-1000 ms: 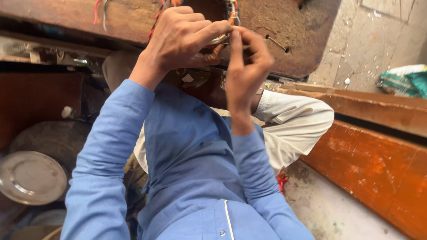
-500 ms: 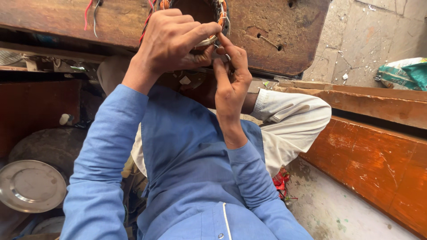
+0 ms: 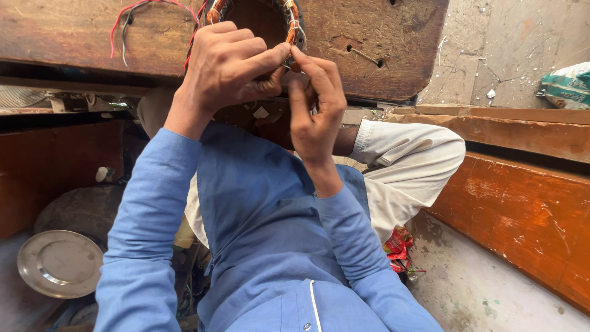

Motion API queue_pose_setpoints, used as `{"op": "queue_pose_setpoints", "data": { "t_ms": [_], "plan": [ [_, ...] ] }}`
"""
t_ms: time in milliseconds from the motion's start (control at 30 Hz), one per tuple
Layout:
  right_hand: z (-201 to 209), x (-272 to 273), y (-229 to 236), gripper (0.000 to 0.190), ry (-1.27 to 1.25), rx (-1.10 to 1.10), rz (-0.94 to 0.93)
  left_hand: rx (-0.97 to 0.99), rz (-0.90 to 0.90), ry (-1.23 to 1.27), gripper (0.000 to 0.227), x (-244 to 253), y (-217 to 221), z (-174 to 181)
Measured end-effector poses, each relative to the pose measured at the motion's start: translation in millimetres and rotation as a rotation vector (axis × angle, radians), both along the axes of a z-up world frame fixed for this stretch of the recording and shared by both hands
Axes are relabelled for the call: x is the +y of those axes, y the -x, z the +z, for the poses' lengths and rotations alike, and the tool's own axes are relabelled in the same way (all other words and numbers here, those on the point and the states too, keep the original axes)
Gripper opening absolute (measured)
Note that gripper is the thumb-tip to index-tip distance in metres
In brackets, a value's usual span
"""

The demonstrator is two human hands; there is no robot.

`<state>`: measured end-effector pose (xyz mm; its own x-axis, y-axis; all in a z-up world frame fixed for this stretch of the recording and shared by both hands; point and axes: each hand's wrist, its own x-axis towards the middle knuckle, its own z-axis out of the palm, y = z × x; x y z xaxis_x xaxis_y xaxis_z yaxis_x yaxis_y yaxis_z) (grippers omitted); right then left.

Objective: The person winds a white wire around a motor stator placed on a wooden table, using both hands to thread and secure the wire. The person uses scissors to cut the wire at the end of the process.

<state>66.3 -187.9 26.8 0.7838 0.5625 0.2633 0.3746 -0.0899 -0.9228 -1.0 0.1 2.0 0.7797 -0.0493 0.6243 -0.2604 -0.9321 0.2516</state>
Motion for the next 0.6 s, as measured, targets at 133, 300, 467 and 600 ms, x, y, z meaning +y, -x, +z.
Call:
{"op": "queue_pose_setpoints", "data": {
  "t_ms": [133,300,467,600],
  "plan": [
    [4.8,-14.1,-7.4,0.032,-0.039,0.197,-0.018,-0.019,0.019,0.073,0.036,-1.5,0.5,2.8],
    [1.8,-25.7,-6.9,0.034,-0.100,0.278,0.036,-0.069,-0.008,0.059,0.031,-2.3,-0.8,3.2],
    [-10.1,-20.2,-5.6,0.052,-0.322,0.416,0.069,-0.077,0.045,0.003,0.015,-3.6,-4.4,4.5],
    [-17.0,-10.6,-7.3,0.052,-0.353,0.396,0.052,-0.054,0.108,-0.015,0.017,-5.1,-2.1,2.8]
  ]
}}
